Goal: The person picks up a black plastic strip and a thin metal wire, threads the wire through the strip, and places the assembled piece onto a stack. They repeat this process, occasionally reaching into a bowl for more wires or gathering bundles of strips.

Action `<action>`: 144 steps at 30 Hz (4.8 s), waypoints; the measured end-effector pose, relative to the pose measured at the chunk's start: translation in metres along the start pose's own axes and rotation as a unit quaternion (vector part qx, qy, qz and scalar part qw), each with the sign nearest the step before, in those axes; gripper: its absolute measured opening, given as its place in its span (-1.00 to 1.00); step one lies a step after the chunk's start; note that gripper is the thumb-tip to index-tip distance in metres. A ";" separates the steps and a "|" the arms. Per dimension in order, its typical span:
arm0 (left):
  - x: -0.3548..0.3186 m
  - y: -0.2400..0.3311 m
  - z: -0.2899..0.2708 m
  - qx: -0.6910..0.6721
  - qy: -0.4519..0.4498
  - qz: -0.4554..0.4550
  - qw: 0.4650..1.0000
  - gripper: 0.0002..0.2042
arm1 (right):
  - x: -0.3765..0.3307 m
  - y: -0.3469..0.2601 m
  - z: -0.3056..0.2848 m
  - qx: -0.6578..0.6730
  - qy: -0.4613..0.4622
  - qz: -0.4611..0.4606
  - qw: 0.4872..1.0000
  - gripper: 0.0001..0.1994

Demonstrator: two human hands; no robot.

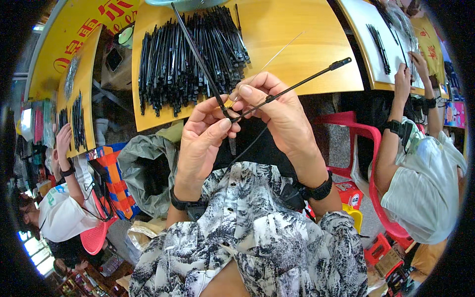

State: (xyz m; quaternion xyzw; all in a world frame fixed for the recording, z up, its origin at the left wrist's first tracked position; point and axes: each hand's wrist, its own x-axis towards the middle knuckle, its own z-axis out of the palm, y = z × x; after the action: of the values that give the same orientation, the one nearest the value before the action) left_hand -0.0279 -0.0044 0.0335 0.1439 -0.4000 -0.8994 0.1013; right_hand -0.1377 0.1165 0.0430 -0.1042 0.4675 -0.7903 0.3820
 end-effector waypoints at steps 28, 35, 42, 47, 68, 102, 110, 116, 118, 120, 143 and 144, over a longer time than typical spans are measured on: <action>0.002 -0.004 -0.001 0.001 -0.014 0.013 1.000 -0.65 | 0.003 0.003 -0.002 0.077 -0.014 0.084 0.993 -0.88; 0.000 -0.005 -0.003 -0.013 -0.013 0.007 1.000 -0.67 | 0.004 0.005 -0.004 0.109 -0.013 0.114 0.987 -0.88; 0.004 -0.006 0.003 -0.036 0.048 0.004 0.998 -0.84 | -0.006 -0.004 0.005 0.006 0.038 0.052 0.998 -0.88; 0.006 -0.011 -0.001 0.012 0.119 0.038 0.992 -0.85 | -0.016 -0.010 0.004 0.051 0.007 0.019 0.998 -0.78; 0.020 -0.009 0.011 -0.001 -0.040 -0.093 0.995 -0.88 | -0.002 -0.022 -0.005 0.033 0.034 -0.020 0.999 -0.83; 0.024 -0.023 0.006 0.147 -0.058 -0.098 0.983 -0.68 | 0.067 -0.028 -0.084 -0.652 0.279 -0.185 0.680 -0.78; 0.018 -0.017 -0.024 0.114 -0.014 -0.106 0.988 -0.70 | 0.085 -0.026 -0.077 -0.700 0.302 -0.248 0.599 -0.79; 0.023 -0.027 -0.016 0.099 -0.047 -0.117 0.987 -0.69 | 0.080 -0.007 -0.006 -0.632 0.151 -0.200 0.733 -0.75; 0.024 -0.029 -0.011 0.090 -0.061 -0.125 0.986 -0.69 | 0.084 -0.002 -0.006 -0.626 0.142 -0.183 0.744 -0.72; 0.023 -0.028 -0.007 0.086 -0.062 -0.124 0.987 -0.69 | 0.085 0.000 -0.006 -0.627 0.141 -0.175 0.746 -0.74; 0.036 -0.026 0.010 -0.063 0.018 -0.065 0.996 -0.78 | -0.005 -0.006 0.012 -0.401 0.131 -0.136 0.896 -0.70; 0.033 -0.024 0.011 -0.064 0.015 -0.061 0.996 -0.78 | -0.008 -0.006 0.014 -0.403 0.130 -0.140 0.895 -0.70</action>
State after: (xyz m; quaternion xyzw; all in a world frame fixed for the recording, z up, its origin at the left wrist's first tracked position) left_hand -0.0638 0.0088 0.0168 0.1751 -0.3306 -0.9254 0.0610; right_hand -0.1276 0.1150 0.0567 -0.2099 0.7724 -0.5855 0.1286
